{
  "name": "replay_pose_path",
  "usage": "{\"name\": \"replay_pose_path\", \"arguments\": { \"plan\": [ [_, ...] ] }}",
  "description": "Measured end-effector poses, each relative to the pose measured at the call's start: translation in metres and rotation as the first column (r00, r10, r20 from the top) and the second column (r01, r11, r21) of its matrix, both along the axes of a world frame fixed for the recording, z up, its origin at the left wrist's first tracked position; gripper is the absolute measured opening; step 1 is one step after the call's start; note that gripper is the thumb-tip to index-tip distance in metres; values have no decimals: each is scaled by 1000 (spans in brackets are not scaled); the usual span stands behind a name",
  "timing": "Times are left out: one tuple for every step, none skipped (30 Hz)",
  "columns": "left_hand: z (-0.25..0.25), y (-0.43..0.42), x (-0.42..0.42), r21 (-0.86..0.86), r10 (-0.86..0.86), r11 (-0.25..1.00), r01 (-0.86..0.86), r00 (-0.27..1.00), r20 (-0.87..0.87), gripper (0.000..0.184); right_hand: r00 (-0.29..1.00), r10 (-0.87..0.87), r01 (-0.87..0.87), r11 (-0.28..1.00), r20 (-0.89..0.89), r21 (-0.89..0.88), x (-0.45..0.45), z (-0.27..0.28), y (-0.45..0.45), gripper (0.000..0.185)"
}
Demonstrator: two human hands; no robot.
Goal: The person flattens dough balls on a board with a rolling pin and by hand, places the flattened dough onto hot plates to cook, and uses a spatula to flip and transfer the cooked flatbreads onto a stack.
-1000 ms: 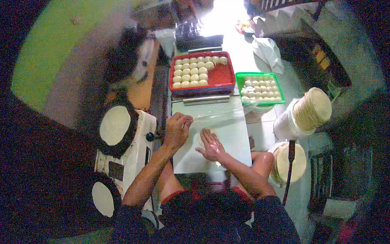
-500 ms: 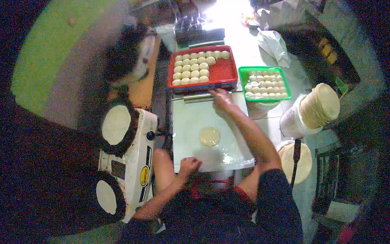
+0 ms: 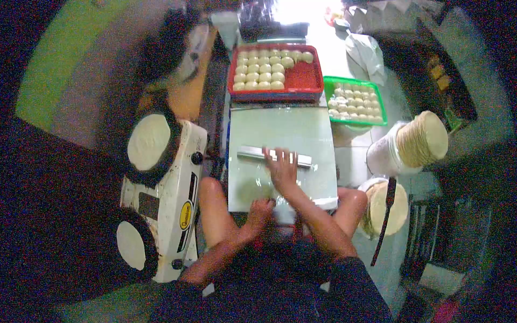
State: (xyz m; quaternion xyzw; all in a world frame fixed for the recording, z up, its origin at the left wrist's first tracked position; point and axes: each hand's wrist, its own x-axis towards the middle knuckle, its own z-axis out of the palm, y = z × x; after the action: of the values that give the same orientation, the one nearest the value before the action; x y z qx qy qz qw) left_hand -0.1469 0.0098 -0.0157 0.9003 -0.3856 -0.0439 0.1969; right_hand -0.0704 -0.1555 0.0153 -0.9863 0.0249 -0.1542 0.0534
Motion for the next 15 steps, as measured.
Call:
{"name": "replay_pose_path", "arguments": {
  "plan": [
    [1, 2, 0, -13, -19, 1000, 19, 1000, -10, 23, 1000, -14, 14, 998, -13, 57, 17, 3, -7, 66],
    [2, 2, 2, -30, -35, 999, 34, 999, -14, 24, 999, -32, 33, 995, -10, 95, 30, 8, -11, 65],
    [0, 3, 4, -52, -46, 998, 46, 999, -11, 24, 999, -47, 47, 991, 0, 128, 37, 8, -14, 64],
    [0, 4, 4, -48, -46, 998, 45, 999, -28, 23, 998, -63, 64, 991, -8, 121, 31, 8, -8, 63],
    [2, 4, 4, -39, -33, 999, 32, 999, -6, 20, 999, -19, 16, 992, 28, 126, 11, 8, 0, 63],
    [-2, 3, 0, -38, -11, 999, 12, 1000, 22, 17, 1000, 7, -8, 996, 18, 88, -11, 1, 10, 61],
    [-5, 0, 0, -40, 16, 999, -14, 999, 51, 15, 999, 37, -37, 998, 8, 48, -27, -7, 17, 60],
    [-5, -2, 0, 96, 37, 995, -31, 997, -65, 14, 980, 69, -39, 986, -185, 162, -37, 9, 20, 55],
    [-1, -3, 2, 75, 29, 997, -23, 996, -83, 14, 990, 19, -3, 994, -142, 114, -27, 7, 18, 54],
    [9, -3, 5, 61, 17, 998, -11, 994, -107, 14, 994, -32, 40, 996, -103, 75, -8, 0, 12, 52],
    [15, 0, 4, 51, 1, 999, 6, 991, -132, 14, 994, -88, 90, 995, -64, 41, 10, -3, 8, 50],
    [10, 0, 2, -63, 5, 998, -7, 1000, -20, 15, 992, -124, 127, 985, -29, 119, 29, 7, 5, 47],
    [10, 1, 1, -56, -7, 998, 4, 999, -43, 16, 991, -130, 135, 971, -36, 199, 39, 14, 2, 44],
    [12, 3, 3, -53, -20, 998, 17, 998, -55, 16, 989, -150, 150, 962, -17, 228, 42, 11, 0, 46],
    [11, 3, 6, -54, -32, 998, 28, 998, -62, 17, 986, -167, 160, 954, 8, 252, 44, 4, -3, 48]
  ]
}}
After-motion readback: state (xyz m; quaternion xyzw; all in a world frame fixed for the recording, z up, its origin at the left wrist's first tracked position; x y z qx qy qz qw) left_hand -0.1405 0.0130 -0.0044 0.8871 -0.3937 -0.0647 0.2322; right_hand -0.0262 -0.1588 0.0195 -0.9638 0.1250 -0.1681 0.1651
